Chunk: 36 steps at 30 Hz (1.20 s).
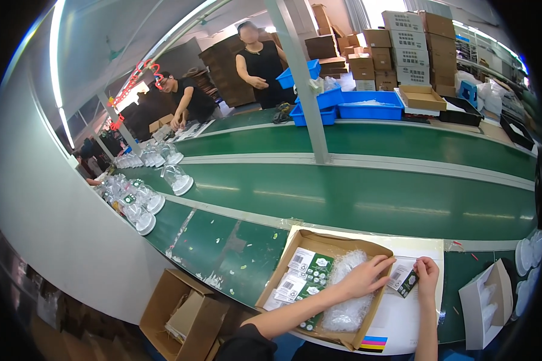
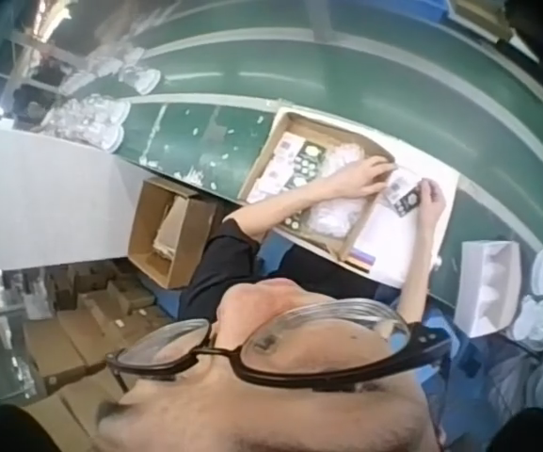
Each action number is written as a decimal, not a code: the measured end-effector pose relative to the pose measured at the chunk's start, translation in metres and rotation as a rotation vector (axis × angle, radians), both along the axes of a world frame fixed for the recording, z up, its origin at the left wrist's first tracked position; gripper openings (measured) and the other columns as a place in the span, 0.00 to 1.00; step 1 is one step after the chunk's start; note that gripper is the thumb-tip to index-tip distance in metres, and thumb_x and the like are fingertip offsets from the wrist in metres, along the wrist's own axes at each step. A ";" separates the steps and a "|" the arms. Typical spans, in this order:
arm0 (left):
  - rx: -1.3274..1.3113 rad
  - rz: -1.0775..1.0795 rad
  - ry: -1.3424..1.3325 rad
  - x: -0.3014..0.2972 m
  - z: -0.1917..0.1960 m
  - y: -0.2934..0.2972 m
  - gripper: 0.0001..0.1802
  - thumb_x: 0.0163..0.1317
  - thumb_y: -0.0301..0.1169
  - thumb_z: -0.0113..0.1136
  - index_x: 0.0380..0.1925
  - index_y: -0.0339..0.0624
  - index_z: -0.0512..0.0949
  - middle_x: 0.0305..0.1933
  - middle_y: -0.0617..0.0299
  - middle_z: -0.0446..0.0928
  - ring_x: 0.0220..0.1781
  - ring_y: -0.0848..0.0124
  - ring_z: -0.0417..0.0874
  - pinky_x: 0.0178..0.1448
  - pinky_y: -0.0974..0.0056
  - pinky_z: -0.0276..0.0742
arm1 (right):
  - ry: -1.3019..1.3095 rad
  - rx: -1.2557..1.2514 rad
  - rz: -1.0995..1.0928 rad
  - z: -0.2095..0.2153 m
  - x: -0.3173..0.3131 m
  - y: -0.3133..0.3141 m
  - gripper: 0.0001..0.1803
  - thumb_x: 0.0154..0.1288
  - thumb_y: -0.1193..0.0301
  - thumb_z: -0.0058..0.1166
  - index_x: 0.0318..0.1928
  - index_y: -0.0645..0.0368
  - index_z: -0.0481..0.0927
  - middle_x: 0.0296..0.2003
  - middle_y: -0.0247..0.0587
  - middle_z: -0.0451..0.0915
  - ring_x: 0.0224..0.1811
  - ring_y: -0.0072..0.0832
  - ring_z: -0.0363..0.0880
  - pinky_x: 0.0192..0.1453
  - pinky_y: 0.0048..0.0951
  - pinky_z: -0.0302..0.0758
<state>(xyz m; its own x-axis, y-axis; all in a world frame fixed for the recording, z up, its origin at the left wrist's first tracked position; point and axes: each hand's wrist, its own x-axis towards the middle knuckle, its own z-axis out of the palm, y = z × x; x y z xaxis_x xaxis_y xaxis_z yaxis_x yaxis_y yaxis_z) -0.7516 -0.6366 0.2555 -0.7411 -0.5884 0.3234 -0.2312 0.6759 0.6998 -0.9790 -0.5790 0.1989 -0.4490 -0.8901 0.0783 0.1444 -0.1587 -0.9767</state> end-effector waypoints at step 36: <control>0.042 -0.008 -0.065 -0.004 0.008 0.001 0.27 0.63 0.37 0.55 0.61 0.44 0.65 0.58 0.46 0.68 0.51 0.50 0.77 0.53 0.56 0.75 | -0.016 0.039 -0.017 0.004 -0.006 0.006 0.05 0.66 0.72 0.51 0.35 0.62 0.77 0.28 0.32 0.77 0.29 0.16 0.72 0.36 0.17 0.69</control>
